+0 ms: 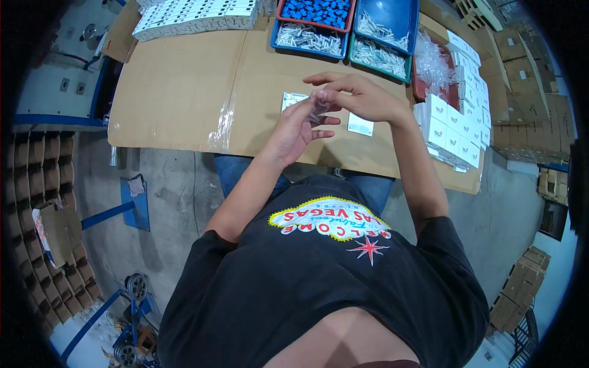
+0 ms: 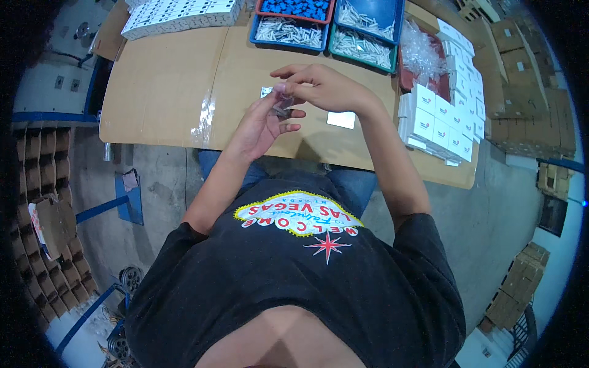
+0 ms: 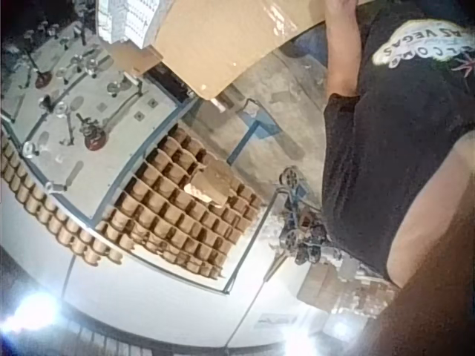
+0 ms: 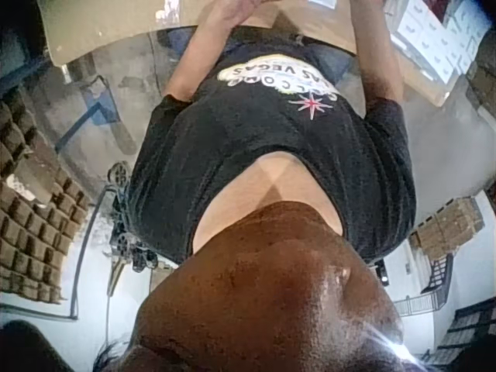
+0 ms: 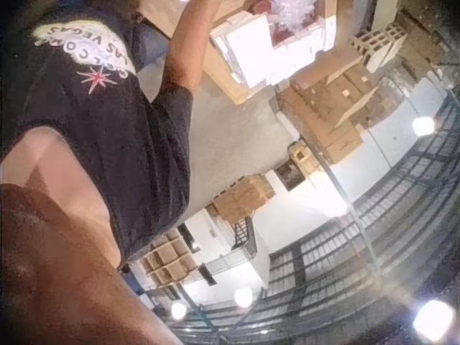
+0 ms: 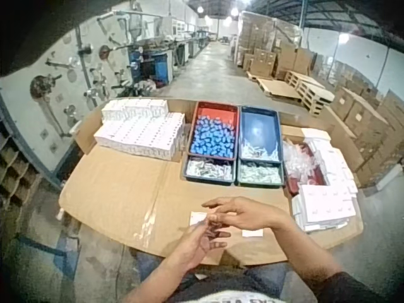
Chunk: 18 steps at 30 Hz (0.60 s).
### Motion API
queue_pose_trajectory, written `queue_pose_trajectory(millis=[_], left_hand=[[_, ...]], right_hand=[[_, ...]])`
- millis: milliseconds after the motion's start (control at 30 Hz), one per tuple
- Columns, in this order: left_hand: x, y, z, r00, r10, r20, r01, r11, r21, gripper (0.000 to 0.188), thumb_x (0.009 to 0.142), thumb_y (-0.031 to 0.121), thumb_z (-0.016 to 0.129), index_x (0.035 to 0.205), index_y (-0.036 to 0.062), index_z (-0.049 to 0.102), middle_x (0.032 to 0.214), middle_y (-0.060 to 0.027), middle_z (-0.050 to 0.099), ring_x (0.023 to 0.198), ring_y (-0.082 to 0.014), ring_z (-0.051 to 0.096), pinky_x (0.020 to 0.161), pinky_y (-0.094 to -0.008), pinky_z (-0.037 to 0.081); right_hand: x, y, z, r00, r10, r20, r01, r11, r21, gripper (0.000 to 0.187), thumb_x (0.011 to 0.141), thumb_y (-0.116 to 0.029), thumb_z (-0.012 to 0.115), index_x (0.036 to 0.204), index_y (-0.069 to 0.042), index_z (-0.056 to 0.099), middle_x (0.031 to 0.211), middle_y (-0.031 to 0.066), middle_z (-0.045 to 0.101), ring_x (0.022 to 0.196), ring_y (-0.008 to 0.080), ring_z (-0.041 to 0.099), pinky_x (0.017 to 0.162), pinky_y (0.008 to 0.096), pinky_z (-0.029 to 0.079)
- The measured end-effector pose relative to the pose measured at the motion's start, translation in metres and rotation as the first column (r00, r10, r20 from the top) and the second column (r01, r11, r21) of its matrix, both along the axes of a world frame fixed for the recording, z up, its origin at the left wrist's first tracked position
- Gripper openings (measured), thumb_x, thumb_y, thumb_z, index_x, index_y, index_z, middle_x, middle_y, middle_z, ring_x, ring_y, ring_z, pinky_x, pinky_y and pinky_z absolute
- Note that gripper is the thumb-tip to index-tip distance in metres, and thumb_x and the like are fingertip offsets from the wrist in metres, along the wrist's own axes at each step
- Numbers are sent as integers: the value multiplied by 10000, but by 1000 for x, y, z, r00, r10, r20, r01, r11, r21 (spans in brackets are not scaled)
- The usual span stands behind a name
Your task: The person assembles small electrical components by placing white plastic pieces into a clear bag and then inserting the bag into a white cardboard box. They repeat this process, handling multiple boxes and component trays on a workbench in a warehouse setting.
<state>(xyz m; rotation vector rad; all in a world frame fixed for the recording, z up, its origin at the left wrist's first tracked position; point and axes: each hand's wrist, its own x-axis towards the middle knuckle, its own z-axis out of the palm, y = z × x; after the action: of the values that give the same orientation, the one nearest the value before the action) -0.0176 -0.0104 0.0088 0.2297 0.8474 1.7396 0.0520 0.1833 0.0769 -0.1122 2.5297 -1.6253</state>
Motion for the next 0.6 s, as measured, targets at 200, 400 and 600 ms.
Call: queue_pose_trajectory(millis=[200,400,600], left_hand=[[0,3,-10,1000,-16,13,16,1000,2,503,1068,508,487,1306,72,569,1180,-89,677,1059,-229,699,821,-364,600],[-2,3,-15,999,-29,13,29,999,-25,518,1048,557,499,1284,106,593,1175,-61,680,1052,-207,689,845,-363,572],[-2,5,-19,998,-5,61,6,1000,-21,542,1065,552,457,1304,86,596,1174,-54,672,984,-154,652,873,-334,545]], right_hand=[[-3,-5,-12,996,33,86,-28,998,-60,434,1071,-327,537,1173,62,702,1386,192,637,1207,280,634,1003,365,493],[-3,-6,-21,999,28,35,-27,999,-30,450,1092,-322,509,1117,78,713,1332,191,659,1172,224,622,977,360,504],[-2,2,-24,994,-71,83,82,987,-135,407,1084,-327,535,1229,14,701,1149,107,728,1081,159,641,948,338,505]])
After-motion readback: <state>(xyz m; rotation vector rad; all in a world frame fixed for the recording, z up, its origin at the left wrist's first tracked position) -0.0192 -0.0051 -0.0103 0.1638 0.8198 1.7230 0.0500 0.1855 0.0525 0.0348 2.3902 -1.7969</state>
